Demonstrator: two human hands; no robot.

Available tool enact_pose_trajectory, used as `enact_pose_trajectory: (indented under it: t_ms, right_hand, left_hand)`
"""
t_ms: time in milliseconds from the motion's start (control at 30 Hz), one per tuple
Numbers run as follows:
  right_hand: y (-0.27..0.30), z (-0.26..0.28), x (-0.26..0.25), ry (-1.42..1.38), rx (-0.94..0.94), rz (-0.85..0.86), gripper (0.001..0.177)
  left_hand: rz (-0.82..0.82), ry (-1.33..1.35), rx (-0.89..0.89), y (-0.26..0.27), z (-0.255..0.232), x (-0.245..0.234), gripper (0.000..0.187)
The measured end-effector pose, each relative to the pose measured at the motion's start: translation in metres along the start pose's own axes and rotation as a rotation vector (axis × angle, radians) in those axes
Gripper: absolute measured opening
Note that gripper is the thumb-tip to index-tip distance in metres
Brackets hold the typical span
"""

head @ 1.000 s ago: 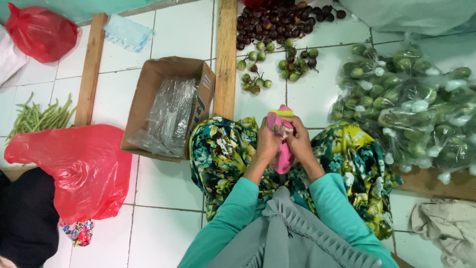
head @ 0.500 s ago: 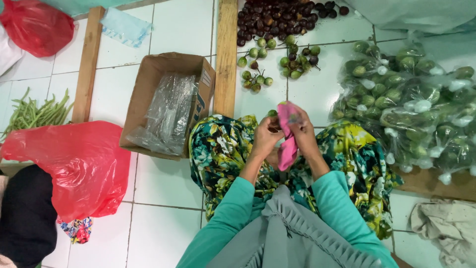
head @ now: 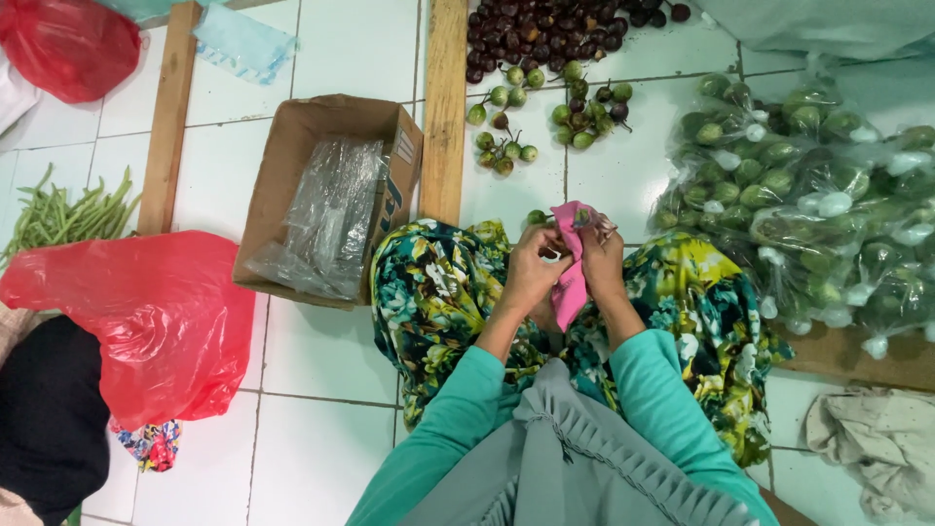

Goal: The person wipes individual small green and brown fruits with a pink cloth, placing the cleaned items into plastic bags and a cardboard box.

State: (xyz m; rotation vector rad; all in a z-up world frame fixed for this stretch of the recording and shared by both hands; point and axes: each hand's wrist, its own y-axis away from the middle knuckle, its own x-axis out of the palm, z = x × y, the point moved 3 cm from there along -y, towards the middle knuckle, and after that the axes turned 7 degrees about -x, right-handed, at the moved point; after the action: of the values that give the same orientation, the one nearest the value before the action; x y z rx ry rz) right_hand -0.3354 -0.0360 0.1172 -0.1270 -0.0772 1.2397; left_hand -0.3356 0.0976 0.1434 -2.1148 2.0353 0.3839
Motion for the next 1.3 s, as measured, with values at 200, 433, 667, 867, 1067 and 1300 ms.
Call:
enact_pose_trajectory:
  t_ms: [200,433,667,867,1067,1300]
  right_hand:
    - [0.004,-0.027,-0.013,-0.115,0.328,-0.277,0.058]
    - [0.015,0.045,0.006,0.208,-0.01,0.194,0.02]
    - [0.001,-0.021,-0.01,0.172,-0.001,0.004,0.008]
    - [0.001,-0.047,-0.027,0.122,0.146,-0.049,0.019]
    - [0.018,0.039,0.012,0.438,-0.376,0.159,0.031]
    - [0.008,0.028,-0.001,0.413,-0.134,0.017,0.024]
  left_hand:
    - [0.069,0.114,-0.111,0.002,-0.008,-0.015,0.05]
    - [0.116,0.039,-0.067,0.003,0.0,-0.016,0.045]
    - [0.171,0.201,-0.176,0.004,-0.016,-0.025,0.047]
    - [0.183,0.774,-0.402,0.003,-0.013,-0.014,0.033]
    - [0.155,0.889,-0.613,0.002,0.053,0.007,0.012]
    - [0.243,1.026,-0.783,-0.006,0.088,0.009,0.018]
